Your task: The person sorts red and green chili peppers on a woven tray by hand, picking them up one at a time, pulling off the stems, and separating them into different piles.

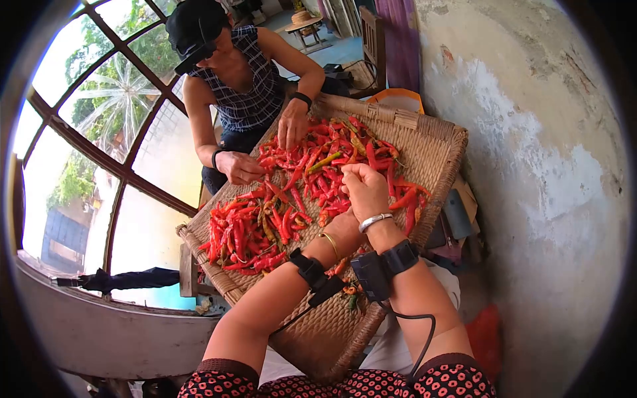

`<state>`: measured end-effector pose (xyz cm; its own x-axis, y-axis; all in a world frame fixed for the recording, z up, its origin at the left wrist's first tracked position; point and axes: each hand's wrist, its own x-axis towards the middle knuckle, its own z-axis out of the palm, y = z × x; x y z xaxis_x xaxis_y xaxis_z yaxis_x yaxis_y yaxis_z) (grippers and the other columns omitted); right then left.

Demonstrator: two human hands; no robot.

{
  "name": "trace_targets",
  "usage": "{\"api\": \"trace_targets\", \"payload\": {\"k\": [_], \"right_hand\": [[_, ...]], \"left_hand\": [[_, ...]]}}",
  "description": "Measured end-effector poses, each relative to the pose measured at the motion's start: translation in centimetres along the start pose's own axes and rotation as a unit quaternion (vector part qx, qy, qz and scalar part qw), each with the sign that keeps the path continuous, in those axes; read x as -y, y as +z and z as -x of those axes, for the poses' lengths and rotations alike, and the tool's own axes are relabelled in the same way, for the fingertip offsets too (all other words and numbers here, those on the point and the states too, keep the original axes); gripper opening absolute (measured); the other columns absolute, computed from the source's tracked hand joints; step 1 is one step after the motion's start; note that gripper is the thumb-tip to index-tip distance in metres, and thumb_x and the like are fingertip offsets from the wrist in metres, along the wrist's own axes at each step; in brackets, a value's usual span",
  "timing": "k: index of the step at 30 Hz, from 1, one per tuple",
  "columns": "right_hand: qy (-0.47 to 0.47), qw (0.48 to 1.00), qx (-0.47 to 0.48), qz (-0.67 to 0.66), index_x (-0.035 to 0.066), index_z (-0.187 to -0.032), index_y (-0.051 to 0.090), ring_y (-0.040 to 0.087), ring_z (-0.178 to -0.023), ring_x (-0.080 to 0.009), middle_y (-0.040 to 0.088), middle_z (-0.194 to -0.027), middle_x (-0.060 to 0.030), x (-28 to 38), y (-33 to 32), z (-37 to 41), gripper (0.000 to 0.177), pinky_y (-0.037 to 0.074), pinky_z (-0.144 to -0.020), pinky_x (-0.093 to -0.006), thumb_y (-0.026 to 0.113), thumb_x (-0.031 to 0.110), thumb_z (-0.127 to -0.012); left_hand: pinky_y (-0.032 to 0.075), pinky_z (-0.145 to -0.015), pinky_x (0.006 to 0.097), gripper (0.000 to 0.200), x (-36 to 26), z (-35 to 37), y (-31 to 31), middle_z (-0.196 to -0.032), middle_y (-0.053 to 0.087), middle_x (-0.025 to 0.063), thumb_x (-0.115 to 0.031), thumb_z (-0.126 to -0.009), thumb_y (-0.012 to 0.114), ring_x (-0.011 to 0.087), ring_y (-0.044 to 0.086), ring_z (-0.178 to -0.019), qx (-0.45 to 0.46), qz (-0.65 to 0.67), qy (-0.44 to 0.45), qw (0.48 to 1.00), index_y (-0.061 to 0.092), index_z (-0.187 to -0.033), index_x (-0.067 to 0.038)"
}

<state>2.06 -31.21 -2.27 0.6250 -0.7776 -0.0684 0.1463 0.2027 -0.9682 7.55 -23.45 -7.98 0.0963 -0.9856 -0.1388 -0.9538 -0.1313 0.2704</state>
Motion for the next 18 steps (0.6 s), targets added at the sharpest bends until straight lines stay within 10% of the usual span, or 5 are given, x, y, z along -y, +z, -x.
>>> {"api": "trace_targets", "payload": {"k": [4,9,18], "right_hand": [[-0.026,0.998,-0.014,-0.046,-0.001,-0.09,0.063,0.055,-0.058,-0.0075,0.06,-0.069,-0.0022,0.7,0.1,0.1,0.016,0.045,-0.052,-0.0207,0.055,0.01,-0.081],[-0.033,0.998,-0.005,-0.056,-0.002,-0.085,0.062,0.054,-0.052,-0.0079,0.059,-0.064,-0.0029,1.0,0.1,0.3,0.015,0.043,-0.048,-0.0227,0.056,0.012,-0.082],[-0.03,0.999,0.021,-0.012,-0.002,-0.086,0.062,0.054,-0.055,-0.0083,0.06,-0.066,-0.0042,0.6,0.0,-0.2,0.018,0.043,-0.05,-0.022,0.056,0.014,-0.082]], "left_hand": [[0.049,-0.074,0.0344,0.027,-1.3,2.7,-2.4,-0.086,0.061,0.0094,-0.007,-0.067,0.065,0.028,0.057,-0.087,0.001,0.013,0.152,0.988,0.061,-0.093,-0.011],[0.049,-0.067,0.032,0.023,-1.7,5.4,-3.9,-0.08,0.062,0.0082,-0.011,-0.069,0.068,0.0221,0.062,-0.076,-0.114,0.232,0.097,0.961,0.061,-0.09,-0.007],[0.045,-0.063,0.0197,0.015,2.6,7.5,-5.1,-0.078,0.061,-0.0019,-0.003,-0.076,0.065,0.0026,0.054,-0.071,-0.061,0.465,-0.107,0.877,0.064,-0.091,-0.004]]}}
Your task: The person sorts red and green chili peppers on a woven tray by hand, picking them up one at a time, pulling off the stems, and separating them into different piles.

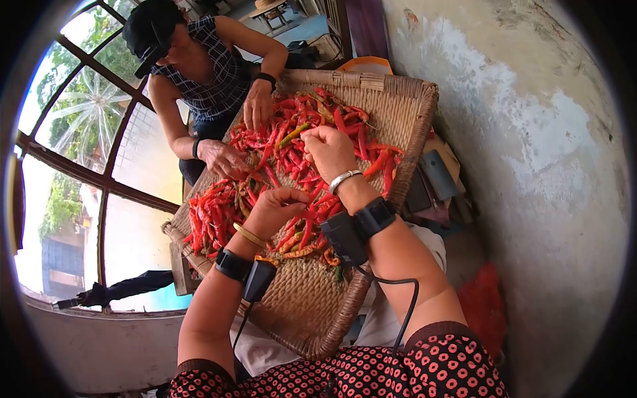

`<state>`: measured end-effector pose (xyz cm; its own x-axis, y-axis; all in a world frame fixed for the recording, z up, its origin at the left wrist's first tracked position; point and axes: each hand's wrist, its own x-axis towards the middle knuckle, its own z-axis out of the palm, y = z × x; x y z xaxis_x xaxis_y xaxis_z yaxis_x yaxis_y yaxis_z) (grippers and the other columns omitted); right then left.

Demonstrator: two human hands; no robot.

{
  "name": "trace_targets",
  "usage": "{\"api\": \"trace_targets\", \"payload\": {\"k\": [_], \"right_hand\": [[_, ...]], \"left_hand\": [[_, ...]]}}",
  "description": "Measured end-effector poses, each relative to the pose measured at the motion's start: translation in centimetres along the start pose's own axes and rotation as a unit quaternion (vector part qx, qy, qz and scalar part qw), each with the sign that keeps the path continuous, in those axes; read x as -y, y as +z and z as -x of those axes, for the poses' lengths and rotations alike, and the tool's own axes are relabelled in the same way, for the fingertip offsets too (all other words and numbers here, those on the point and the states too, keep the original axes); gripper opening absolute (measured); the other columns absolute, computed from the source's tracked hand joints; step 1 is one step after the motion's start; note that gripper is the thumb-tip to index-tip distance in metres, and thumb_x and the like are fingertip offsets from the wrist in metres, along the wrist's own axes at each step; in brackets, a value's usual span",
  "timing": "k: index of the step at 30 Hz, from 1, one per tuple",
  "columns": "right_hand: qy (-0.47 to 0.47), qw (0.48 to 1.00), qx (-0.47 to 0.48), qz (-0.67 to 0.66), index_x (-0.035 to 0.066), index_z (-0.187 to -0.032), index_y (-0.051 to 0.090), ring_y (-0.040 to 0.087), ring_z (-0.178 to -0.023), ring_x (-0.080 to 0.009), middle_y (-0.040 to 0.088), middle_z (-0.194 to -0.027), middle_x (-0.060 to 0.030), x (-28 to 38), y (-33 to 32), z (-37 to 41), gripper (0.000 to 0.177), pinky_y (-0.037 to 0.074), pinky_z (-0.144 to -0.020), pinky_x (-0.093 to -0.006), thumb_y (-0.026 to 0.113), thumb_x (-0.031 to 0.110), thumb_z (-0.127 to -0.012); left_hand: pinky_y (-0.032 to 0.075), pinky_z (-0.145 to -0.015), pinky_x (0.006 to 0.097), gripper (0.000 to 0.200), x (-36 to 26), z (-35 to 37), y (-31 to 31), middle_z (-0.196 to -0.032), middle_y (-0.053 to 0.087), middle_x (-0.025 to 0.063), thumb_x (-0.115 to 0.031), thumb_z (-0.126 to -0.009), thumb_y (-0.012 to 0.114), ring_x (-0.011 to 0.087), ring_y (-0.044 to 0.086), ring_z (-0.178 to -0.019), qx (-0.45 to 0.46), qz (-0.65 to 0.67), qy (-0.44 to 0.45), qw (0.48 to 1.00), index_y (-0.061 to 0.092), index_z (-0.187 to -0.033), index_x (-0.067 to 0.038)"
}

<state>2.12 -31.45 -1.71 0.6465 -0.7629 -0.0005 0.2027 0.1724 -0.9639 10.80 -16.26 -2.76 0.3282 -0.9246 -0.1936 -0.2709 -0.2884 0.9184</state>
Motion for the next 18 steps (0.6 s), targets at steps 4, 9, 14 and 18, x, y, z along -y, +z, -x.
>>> {"api": "trace_targets", "payload": {"k": [4,9,14,18], "right_hand": [[0.011,0.999,0.004,0.045,-0.001,-0.086,0.062,0.055,-0.055,-0.0081,0.06,-0.067,-0.0039,0.5,-0.2,0.2,0.019,0.042,-0.05,-0.0211,0.057,0.016,-0.082],[0.053,0.988,0.067,0.129,0.001,-0.091,0.062,0.055,-0.061,-0.0065,0.061,-0.077,-0.0018,0.4,-0.1,0.3,0.018,0.044,-0.054,-0.0202,0.055,0.017,-0.085],[0.023,0.955,0.184,0.231,0.001,-0.089,0.062,0.055,-0.062,-0.0076,0.061,-0.076,-0.0021,-0.3,0.0,0.7,0.018,0.045,-0.057,-0.0225,0.056,0.016,-0.084],[-0.035,0.914,0.21,0.346,0.003,-0.087,0.064,0.06,-0.067,-0.0153,0.064,-0.073,-0.0069,-1.0,-0.2,1.3,0.017,0.047,-0.062,-0.0295,0.058,0.016,-0.079]], "left_hand": [[0.045,-0.072,0.0185,0.013,0.1,-0.4,-2.3,-0.087,0.061,-0.0008,0.003,-0.08,0.059,0.004,0.055,-0.081,-0.029,0.045,0.023,0.998,0.062,-0.092,0.0],[0.048,-0.066,0.0301,0.016,0.9,-0.6,-4.4,-0.082,0.064,0.0073,-0.013,-0.078,0.063,0.022,0.061,-0.072,-0.312,-0.487,0.208,0.789,0.063,-0.091,-0.004],[0.048,-0.065,0.0356,0.027,0.9,0.2,-1.8,-0.079,0.063,0.0145,-0.027,-0.075,0.064,0.0283,0.061,-0.075,0.006,-0.341,0.009,0.94,0.064,-0.086,-0.003],[0.047,-0.064,0.0346,0.023,2.1,0.6,-1.5,-0.075,0.064,0.012,-0.023,-0.074,0.064,0.0268,0.062,-0.071,0.078,-0.365,0.002,0.928,0.065,-0.088,-0.005]]}}
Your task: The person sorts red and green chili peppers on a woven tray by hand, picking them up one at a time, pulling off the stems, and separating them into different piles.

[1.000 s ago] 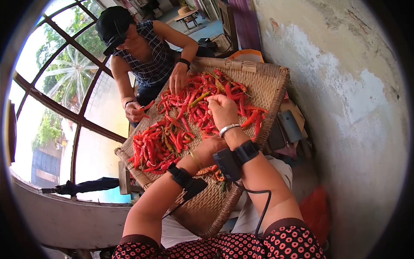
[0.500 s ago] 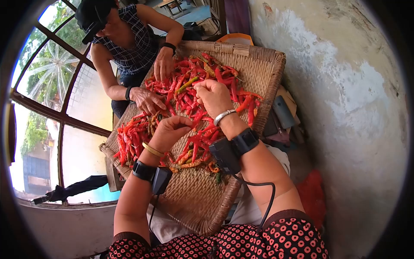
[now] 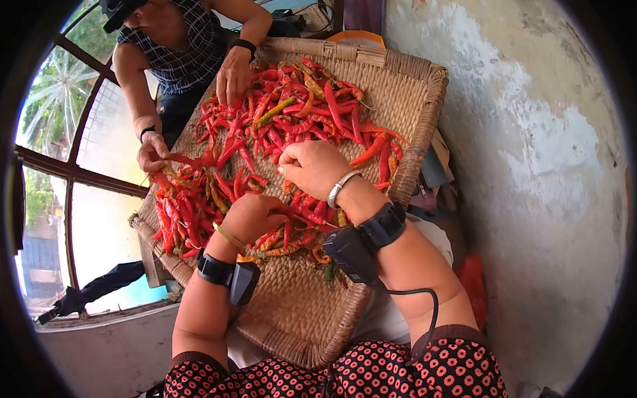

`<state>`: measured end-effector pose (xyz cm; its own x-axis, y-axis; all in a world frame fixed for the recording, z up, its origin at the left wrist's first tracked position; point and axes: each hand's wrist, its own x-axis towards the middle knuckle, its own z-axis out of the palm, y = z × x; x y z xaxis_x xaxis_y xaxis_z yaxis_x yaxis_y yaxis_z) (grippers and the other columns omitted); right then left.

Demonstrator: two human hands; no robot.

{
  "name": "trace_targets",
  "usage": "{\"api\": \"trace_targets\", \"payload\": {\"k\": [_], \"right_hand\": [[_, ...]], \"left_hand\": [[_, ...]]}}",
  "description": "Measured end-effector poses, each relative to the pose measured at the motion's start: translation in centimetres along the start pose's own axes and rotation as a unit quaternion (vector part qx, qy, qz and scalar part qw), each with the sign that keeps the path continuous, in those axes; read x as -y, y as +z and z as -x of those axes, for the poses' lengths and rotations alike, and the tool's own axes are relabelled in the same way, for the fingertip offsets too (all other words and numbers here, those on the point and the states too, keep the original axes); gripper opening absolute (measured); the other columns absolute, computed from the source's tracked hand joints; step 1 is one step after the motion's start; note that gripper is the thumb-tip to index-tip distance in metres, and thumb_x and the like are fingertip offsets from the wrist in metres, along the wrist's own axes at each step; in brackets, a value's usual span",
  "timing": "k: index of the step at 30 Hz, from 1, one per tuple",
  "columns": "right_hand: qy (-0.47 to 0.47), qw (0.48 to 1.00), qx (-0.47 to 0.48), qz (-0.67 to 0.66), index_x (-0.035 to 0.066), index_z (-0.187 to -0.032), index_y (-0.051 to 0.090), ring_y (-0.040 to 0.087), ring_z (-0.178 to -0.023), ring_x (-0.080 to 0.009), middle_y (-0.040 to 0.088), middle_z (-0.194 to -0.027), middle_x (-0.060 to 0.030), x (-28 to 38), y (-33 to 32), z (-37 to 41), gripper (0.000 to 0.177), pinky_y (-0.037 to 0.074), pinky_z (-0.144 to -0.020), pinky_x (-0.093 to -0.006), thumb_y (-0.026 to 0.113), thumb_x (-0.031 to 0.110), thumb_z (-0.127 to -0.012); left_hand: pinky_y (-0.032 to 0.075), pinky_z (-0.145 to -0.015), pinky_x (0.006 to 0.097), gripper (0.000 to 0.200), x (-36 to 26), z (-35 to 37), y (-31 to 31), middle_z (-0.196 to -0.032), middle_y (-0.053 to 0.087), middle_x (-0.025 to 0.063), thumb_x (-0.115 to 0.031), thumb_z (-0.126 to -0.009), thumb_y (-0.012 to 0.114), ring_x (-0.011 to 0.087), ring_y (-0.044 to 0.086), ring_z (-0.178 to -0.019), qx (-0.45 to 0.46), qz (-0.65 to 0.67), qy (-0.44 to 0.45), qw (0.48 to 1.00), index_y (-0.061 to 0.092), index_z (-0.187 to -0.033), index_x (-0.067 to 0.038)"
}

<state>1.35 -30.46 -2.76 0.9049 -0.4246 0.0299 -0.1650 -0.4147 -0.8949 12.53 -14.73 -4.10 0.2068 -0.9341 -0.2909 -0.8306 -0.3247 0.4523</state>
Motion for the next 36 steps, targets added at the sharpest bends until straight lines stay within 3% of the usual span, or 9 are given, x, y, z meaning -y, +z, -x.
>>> {"api": "trace_targets", "payload": {"k": [3,11,13,16,20,22,24,27,36], "right_hand": [[-0.028,0.979,0.12,0.164,0.004,-0.091,0.064,0.061,-0.077,-0.0269,0.064,-0.081,-0.0113,-0.4,0.3,0.2,0.021,0.047,-0.07,-0.0356,0.057,0.018,-0.078],[-0.008,0.979,0.205,-0.016,-0.001,-0.096,0.06,0.057,-0.07,-0.0094,0.061,-0.074,-0.0051,0.6,0.0,0.4,0.025,0.045,-0.063,-0.0261,0.062,0.015,-0.078],[-0.001,0.982,0.19,0.004,0.002,-0.093,0.062,0.059,-0.07,-0.0179,0.062,-0.074,-0.0095,0.3,0.0,0.4,0.025,0.046,-0.065,-0.0311,0.061,0.022,-0.077],[0.006,0.986,0.134,0.104,0.006,-0.087,0.064,0.061,-0.071,-0.0286,0.062,-0.075,-0.0146,0.0,0.0,0.3,0.025,0.047,-0.066,-0.0382,0.059,0.027,-0.074],[0.01,0.98,0.016,0.199,0.003,-0.082,0.062,0.059,-0.065,-0.0276,0.06,-0.07,-0.0146,-0.7,0.0,0.0,0.021,0.045,-0.059,-0.0372,0.061,0.022,-0.073],[0.024,0.984,-0.005,0.178,0.003,-0.082,0.062,0.059,-0.065,-0.0269,0.06,-0.069,-0.0135,-0.3,-0.2,0.2,0.02,0.045,-0.059,-0.0367,0.06,0.022,-0.074],[0.029,0.984,-0.005,0.174,0.003,-0.083,0.062,0.06,-0.067,-0.0278,0.06,-0.07,-0.0138,0.1,-0.3,0.2,0.02,0.045,-0.06,-0.0365,0.06,0.022,-0.075],[-0.028,0.985,0.082,0.15,0.007,-0.086,0.064,0.06,-0.075,-0.0329,0.062,-0.076,-0.0162,0.3,0.1,0.5,0.023,0.047,-0.068,-0.0416,0.059,0.025,-0.074],[-0.055,0.98,0.15,0.118,0.006,-0.086,0.064,0.061,-0.076,-0.0308,0.063,-0.077,-0.0153,0.3,0.2,0.6,0.024,0.047,-0.068,-0.0389,0.059,0.027,-0.076]], "left_hand": [[0.047,-0.063,0.0375,0.018,0.6,0.6,-1.2,-0.073,0.062,0.0144,-0.019,-0.073,0.061,0.0294,0.06,-0.069,-0.063,0.104,0.044,0.992,0.066,-0.084,-0.006],[0.047,-0.061,0.0301,0.015,0.7,1.4,-2.1,-0.068,0.06,0.0122,-0.01,-0.079,0.06,0.0229,0.06,-0.064,-0.17,0.295,-0.02,0.94,0.064,-0.089,0.0],[0.047,-0.061,0.0296,0.015,0.9,1.3,-2.0,-0.068,0.06,0.0116,-0.01,-0.08,0.06,0.0212,0.059,-0.063,-0.179,0.316,-0.005,0.932,0.063,-0.09,0.001],[0.046,-0.06,0.0274,0.017,1.4,1.3,-2.4,-0.068,0.06,0.011,-0.01,-0.08,0.059,0.0154,0.059,-0.062,-0.221,0.221,0.05,0.949,0.063,-0.093,0.001],[0.047,-0.061,0.0309,0.018,2.7,2.2,-4.3,-0.08,0.063,0.0135,-0.01,-0.08,0.057,0.0253,0.061,-0.065,-0.3,0.165,-0.094,0.935,0.063,-0.095,-0.002],[0.048,-0.06,0.0297,0.023,4.0,2.4,-4.6,-0.089,0.062,0.0121,-0.013,-0.078,0.06,0.0228,0.06,-0.067,-0.393,-0.112,-0.091,0.908,0.062,-0.099,-0.004],[0.048,-0.06,0.0291,0.03,3.4,2.5,-4.3,-0.097,0.059,0.0112,-0.012,-0.074,0.065,0.0202,0.059,-0.069,-0.39,-0.114,-0.124,0.905,0.06,-0.103,-0.005],[0.048,-0.062,0.0294,0.036,0.6,1.8,-3.9,-0.104,0.057,0.0116,-0.004,-0.07,0.068,0.0208,0.06,-0.068,-0.306,0.081,0.029,0.948,0.059,-0.104,-0.005],[0.044,-0.053,0.0265,0.016,0.3,1.2,-2.4,-0.062,0.057,0.0078,-0.004,-0.075,0.063,0.0114,0.056,-0.057,-0.148,0.118,0.079,0.979,0.064,-0.09,-0.001]]}}
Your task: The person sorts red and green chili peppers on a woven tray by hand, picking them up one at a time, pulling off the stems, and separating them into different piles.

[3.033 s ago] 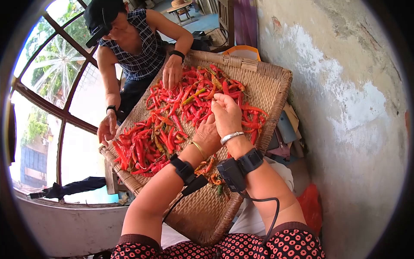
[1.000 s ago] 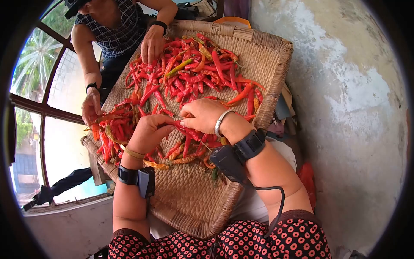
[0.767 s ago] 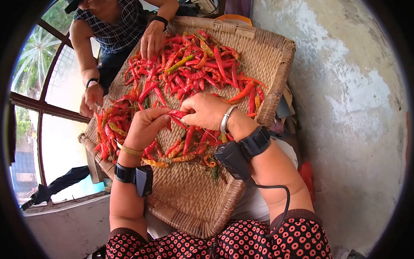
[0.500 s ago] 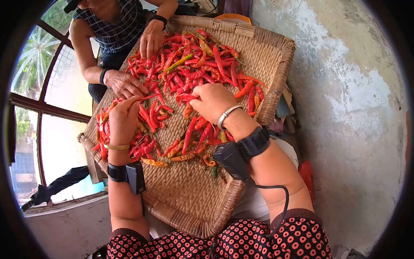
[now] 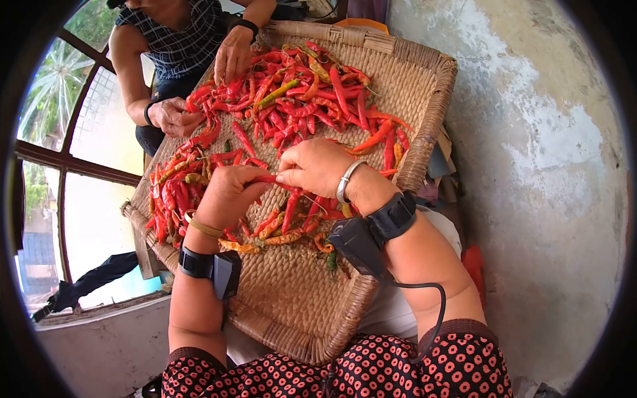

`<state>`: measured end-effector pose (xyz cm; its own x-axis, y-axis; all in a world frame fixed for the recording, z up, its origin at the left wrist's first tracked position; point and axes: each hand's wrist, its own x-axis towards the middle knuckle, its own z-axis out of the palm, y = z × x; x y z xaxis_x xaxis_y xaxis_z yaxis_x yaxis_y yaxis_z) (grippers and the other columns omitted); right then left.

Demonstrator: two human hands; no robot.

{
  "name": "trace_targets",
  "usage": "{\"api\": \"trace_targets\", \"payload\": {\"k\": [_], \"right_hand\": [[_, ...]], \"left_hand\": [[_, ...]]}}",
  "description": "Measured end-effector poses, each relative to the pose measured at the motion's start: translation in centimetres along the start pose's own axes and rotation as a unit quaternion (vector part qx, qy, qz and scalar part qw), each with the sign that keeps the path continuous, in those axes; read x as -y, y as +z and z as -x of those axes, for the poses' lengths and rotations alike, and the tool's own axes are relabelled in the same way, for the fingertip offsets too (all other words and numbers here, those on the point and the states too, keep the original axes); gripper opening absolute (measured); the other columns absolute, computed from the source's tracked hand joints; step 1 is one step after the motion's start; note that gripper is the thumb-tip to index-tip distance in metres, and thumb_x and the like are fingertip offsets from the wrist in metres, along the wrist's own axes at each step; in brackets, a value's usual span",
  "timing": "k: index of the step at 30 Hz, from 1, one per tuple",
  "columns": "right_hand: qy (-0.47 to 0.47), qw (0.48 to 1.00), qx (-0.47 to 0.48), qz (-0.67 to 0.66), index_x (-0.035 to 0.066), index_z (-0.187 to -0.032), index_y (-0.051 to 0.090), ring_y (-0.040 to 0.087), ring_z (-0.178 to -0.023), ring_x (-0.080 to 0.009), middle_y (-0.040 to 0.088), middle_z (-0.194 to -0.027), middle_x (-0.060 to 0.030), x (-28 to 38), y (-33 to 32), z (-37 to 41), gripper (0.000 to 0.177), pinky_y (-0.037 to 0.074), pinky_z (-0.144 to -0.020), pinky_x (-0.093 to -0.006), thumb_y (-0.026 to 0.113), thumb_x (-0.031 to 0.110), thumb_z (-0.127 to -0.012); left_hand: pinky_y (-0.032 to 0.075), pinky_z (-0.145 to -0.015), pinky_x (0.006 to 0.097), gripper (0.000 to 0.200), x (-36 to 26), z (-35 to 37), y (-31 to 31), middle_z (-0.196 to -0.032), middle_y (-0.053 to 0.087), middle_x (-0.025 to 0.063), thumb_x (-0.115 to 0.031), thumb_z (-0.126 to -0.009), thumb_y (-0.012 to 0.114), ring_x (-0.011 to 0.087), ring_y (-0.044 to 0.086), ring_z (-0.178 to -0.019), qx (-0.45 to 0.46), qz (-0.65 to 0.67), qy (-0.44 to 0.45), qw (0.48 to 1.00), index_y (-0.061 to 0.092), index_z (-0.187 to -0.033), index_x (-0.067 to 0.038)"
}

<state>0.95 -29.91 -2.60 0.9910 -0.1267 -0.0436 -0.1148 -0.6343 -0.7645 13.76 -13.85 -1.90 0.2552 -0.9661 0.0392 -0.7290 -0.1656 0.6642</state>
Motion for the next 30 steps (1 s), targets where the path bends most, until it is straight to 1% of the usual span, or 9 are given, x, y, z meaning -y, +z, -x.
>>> {"api": "trace_targets", "payload": {"k": [1,4,8,10,13,19,23,26,30], "right_hand": [[0.012,0.999,-0.041,-0.012,0.006,-0.087,0.064,0.061,-0.076,-0.0308,0.063,-0.077,-0.0148,-0.2,-0.1,-0.1,0.024,0.047,-0.069,-0.0394,0.059,0.027,-0.076],[0.047,0.99,-0.096,0.095,0.005,-0.089,0.063,0.06,-0.075,-0.0287,0.062,-0.076,-0.0118,-1.2,-0.3,-0.2,0.02,0.046,-0.067,-0.0369,0.059,0.022,-0.079],[0.031,0.987,0.032,0.153,0.006,-0.106,0.057,0.055,-0.096,-0.0303,0.057,-0.099,-0.0141,-1.0,-0.1,0.3,0.032,0.044,-0.081,-0.0376,0.059,0.023,-0.079],[0.078,0.981,0.088,0.151,0.006,-0.111,0.054,0.051,-0.102,-0.0318,0.054,-0.107,-0.0148,-0.9,0.2,0.2,0.036,0.042,-0.087,-0.0382,0.059,0.021,-0.079],[0.094,0.975,0.115,0.164,0.006,-0.112,0.053,0.052,-0.102,-0.0323,0.055,-0.106,-0.0158,-1.9,0.9,0.0,0.036,0.041,-0.088,-0.0392,0.059,0.02,-0.079],[0.059,0.975,0.133,0.167,0.004,-0.107,0.055,0.056,-0.095,-0.0332,0.059,-0.099,-0.0179,-2.8,1.4,-0.2,0.034,0.043,-0.085,-0.0394,0.059,0.016,-0.075],[0.002,0.983,-0.034,0.182,0.005,-0.092,0.061,0.058,-0.085,-0.0321,0.061,-0.088,-0.014,-1.9,1.0,-0.4,0.021,0.046,-0.075,-0.0398,0.059,0.012,-0.072],[-0.015,0.97,-0.18,0.165,0.007,-0.084,0.061,0.058,-0.073,-0.0314,0.06,-0.078,-0.0116,-1.1,0.5,-0.7,0.011,0.047,-0.066,-0.0398,0.058,0.009,-0.074],[-0.026,0.944,-0.302,0.13,0.006,-0.085,0.062,0.06,-0.072,-0.0288,0.06,-0.077,-0.0114,-0.4,0.0,-0.6,0.011,0.048,-0.064,-0.0353,0.06,0.01,-0.075]], "left_hand": [[0.047,-0.057,0.0338,0.017,-0.2,0.2,-0.7,-0.067,0.061,0.0143,-0.015,-0.076,0.062,0.0272,0.06,-0.061,-0.019,0.065,-0.088,0.994,0.066,-0.087,-0.003],[0.047,-0.059,0.0354,0.021,1.8,0.9,-3.0,-0.07,0.061,0.0128,-0.018,-0.076,0.063,0.0271,0.061,-0.066,-0.125,-0.107,-0.152,0.975,0.065,-0.09,-0.003],[0.048,-0.063,0.0374,0.024,2.3,1.2,-3.0,-0.08,0.061,0.0137,-0.02,-0.074,0.065,0.029,0.06,-0.076,-0.252,-0.348,-0.15,0.89,0.063,-0.093,-0.005],[0.046,-0.069,0.0381,0.023,1.1,0.8,-2.2,-0.087,0.06,0.0143,-0.017,-0.074,0.064,0.0309,0.058,-0.083,-0.218,-0.241,-0.11,0.939,0.062,-0.092,-0.002],[0.046,-0.063,0.0369,0.021,0.1,0.4,1.1,-0.073,0.061,0.013,-0.019,-0.073,0.066,0.0291,0.06,-0.069,-0.043,-0.096,-0.031,0.994,0.061,-0.084,-0.002],[0.048,-0.063,0.0399,0.032,-2.0,-0.2,4.3,-0.074,0.062,0.0132,-0.039,-0.076,0.058,0.0308,0.06,-0.073,0.135,-0.263,-0.105,0.949,0.065,-0.081,-0.008],[0.047,-0.063,0.0397,0.026,-0.8,0.1,3.8,-0.073,0.061,0.0132,-0.032,-0.075,0.061,0.0296,0.061,-0.073,0.113,-0.224,-0.078,0.965,0.064,-0.08,-0.007],[0.047,-0.061,0.0349,0.02,0.4,0.3,2.0,-0.07,0.062,0.0078,-0.023,-0.076,0.063,0.0222,0.061,-0.067,0.077,-0.038,-0.046,0.995,0.063,-0.08,-0.004],[0.043,-0.055,0.0244,0.015,0.7,0.5,-0.8,-0.069,0.058,-0.0013,-0.014,-0.081,0.06,0.0084,0.054,-0.059,0.017,0.239,-0.196,0.951,0.061,-0.086,0.0]]}}
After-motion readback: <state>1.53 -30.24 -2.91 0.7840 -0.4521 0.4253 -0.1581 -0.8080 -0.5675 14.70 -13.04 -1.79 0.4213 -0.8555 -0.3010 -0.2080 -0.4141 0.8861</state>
